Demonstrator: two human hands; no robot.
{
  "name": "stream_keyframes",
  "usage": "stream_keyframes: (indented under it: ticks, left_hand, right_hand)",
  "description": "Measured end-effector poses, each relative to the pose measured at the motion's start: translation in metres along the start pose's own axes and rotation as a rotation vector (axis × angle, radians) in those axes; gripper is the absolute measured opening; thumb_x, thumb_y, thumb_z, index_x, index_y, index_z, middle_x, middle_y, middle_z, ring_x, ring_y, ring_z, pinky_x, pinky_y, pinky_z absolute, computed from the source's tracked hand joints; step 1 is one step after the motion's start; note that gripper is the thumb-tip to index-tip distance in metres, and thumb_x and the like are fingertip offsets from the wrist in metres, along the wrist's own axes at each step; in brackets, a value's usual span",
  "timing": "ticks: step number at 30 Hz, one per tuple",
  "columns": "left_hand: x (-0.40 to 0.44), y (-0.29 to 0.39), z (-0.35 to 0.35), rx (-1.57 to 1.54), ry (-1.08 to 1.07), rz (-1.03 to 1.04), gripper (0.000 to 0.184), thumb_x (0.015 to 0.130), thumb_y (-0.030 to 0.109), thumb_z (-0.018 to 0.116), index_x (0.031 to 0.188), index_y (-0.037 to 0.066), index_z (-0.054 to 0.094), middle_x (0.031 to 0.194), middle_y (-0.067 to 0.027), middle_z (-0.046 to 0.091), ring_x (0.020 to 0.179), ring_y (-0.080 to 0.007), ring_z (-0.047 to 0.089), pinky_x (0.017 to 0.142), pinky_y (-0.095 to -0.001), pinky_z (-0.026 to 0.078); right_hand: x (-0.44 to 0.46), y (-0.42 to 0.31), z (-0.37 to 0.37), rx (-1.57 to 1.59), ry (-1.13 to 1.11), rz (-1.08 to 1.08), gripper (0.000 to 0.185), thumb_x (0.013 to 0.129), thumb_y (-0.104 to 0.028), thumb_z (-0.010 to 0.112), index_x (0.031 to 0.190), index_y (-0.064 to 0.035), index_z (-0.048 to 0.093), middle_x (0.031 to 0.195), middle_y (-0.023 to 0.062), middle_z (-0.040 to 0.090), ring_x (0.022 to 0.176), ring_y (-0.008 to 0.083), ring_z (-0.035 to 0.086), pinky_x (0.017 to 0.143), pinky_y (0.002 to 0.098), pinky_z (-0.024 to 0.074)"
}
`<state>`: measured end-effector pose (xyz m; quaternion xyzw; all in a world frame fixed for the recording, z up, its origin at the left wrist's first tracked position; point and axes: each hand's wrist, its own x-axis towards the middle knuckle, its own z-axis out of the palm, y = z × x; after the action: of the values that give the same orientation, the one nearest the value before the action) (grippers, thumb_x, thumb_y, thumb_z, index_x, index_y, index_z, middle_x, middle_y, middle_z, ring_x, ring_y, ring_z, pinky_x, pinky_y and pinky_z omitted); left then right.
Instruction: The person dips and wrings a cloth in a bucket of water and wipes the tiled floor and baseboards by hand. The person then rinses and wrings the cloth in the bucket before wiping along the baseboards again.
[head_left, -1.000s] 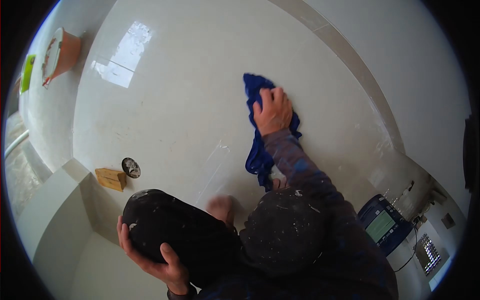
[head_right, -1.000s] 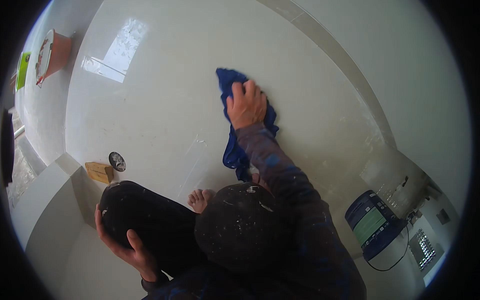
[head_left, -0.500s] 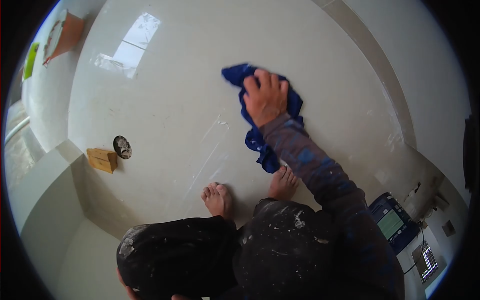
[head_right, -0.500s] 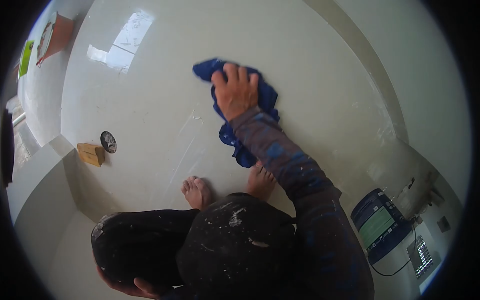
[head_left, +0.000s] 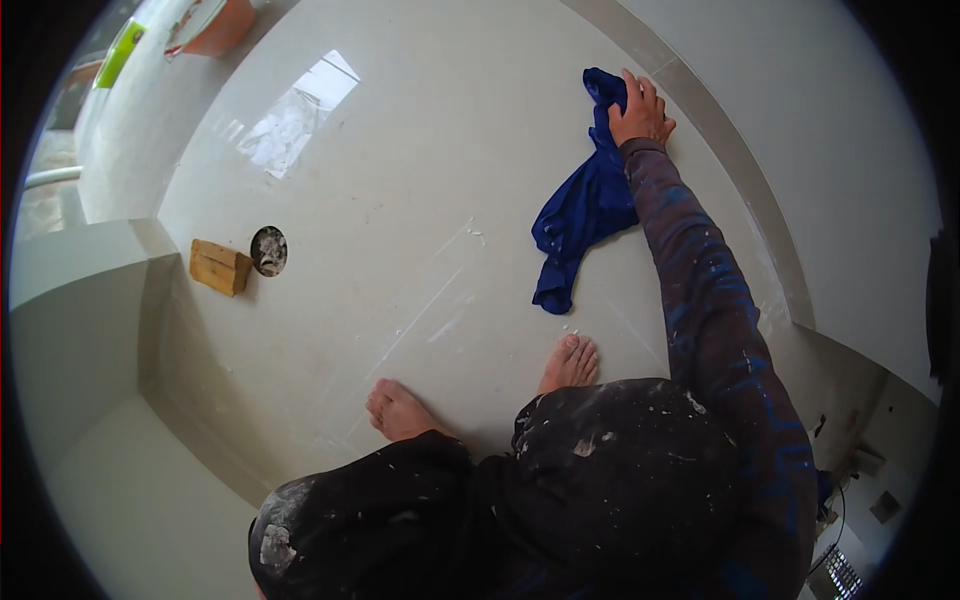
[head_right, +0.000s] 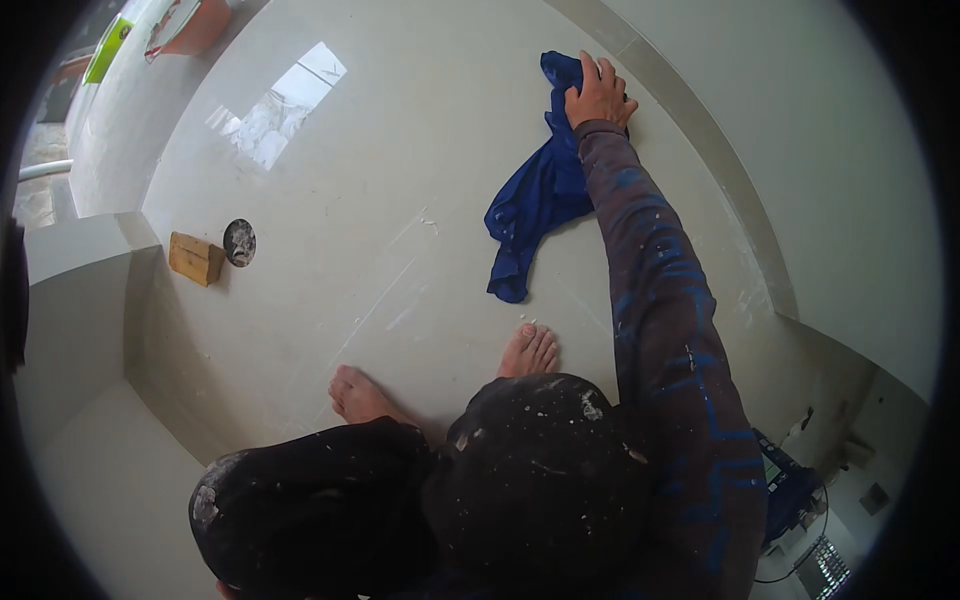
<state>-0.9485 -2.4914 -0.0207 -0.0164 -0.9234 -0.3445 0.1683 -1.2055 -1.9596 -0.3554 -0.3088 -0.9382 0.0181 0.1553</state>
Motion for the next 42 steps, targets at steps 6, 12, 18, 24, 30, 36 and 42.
stream_keyframes:
  ticks: [6,12,18,24,30,36,42]
  left_hand:
    - [0.010,-0.001,0.010,-0.011,-0.050,0.003,0.112,0.084,0.061,0.079,0.162,0.003,0.021,0.160,-0.0283,0.034,0.140,-0.0390,0.046,0.116,-0.0531,0.040]
    - [0.022,-0.009,0.015,-0.037,-0.094,0.022,0.111,0.085,0.059,0.079,0.162,0.003,0.021,0.160,-0.0286,0.034,0.140,-0.0398,0.045,0.116,-0.0531,0.040]
    - [0.030,-0.012,0.014,-0.015,-0.124,0.061,0.105,0.087,0.059,0.077,0.161,0.007,0.024,0.156,-0.0311,0.036,0.138,-0.0407,0.048,0.115,-0.0537,0.041]
    - [0.036,-0.025,0.027,-0.001,-0.099,-0.005,0.103,0.087,0.058,0.076,0.161,0.009,0.024,0.157,-0.0309,0.036,0.139,-0.0408,0.047,0.116,-0.0547,0.039]
    - [0.049,-0.035,0.042,0.034,-0.108,-0.097,0.101,0.088,0.058,0.075,0.161,0.011,0.024,0.157,-0.0307,0.035,0.139,-0.0410,0.047,0.117,-0.0557,0.038]
    - [0.071,-0.047,0.073,0.077,-0.117,-0.177,0.099,0.089,0.057,0.075,0.162,0.013,0.024,0.158,-0.0305,0.034,0.140,-0.0411,0.047,0.118,-0.0567,0.037]
    - [0.086,-0.064,0.078,0.116,-0.080,-0.273,0.097,0.090,0.056,0.074,0.162,0.015,0.024,0.158,-0.0303,0.034,0.140,-0.0413,0.047,0.119,-0.0577,0.035]
  right_hand:
    - [-0.037,-0.014,-0.004,0.163,-0.145,-0.173,0.041,0.090,-0.037,0.072,0.126,-0.0202,0.067,0.126,0.0084,0.058,0.121,0.0316,0.056,0.096,0.0514,0.0486]
    - [-0.205,-0.085,-0.077,0.380,-0.346,-0.390,0.040,0.079,-0.025,0.083,0.116,-0.0190,0.067,0.116,0.0067,0.058,0.113,0.0286,0.056,0.088,0.0477,0.0457]
    - [-0.121,-0.054,-0.033,0.182,-0.119,-0.119,0.033,0.086,-0.028,0.077,0.117,-0.0185,0.070,0.117,0.0056,0.059,0.111,0.0298,0.056,0.087,0.0482,0.0449]
    - [-0.034,-0.013,-0.001,0.261,-0.094,-0.155,0.033,0.088,-0.030,0.075,0.118,-0.0170,0.069,0.119,0.0073,0.061,0.114,0.0314,0.059,0.094,0.0486,0.0486]
    - [-0.152,-0.058,-0.070,0.483,-0.488,-0.853,0.051,0.070,-0.018,0.085,0.120,-0.0189,0.073,0.122,0.0052,0.063,0.114,0.0261,0.058,0.089,0.0441,0.0453]
    - [-0.107,-0.144,-0.038,0.493,-0.420,-0.953,0.047,0.073,-0.017,0.084,0.118,-0.0211,0.073,0.122,0.0018,0.064,0.114,0.0245,0.058,0.086,0.0427,0.0450]
    - [-0.003,-0.293,0.020,0.548,-0.277,-0.938,0.037,0.080,-0.020,0.080,0.117,-0.0194,0.072,0.118,0.0024,0.063,0.112,0.0248,0.058,0.087,0.0423,0.0461]
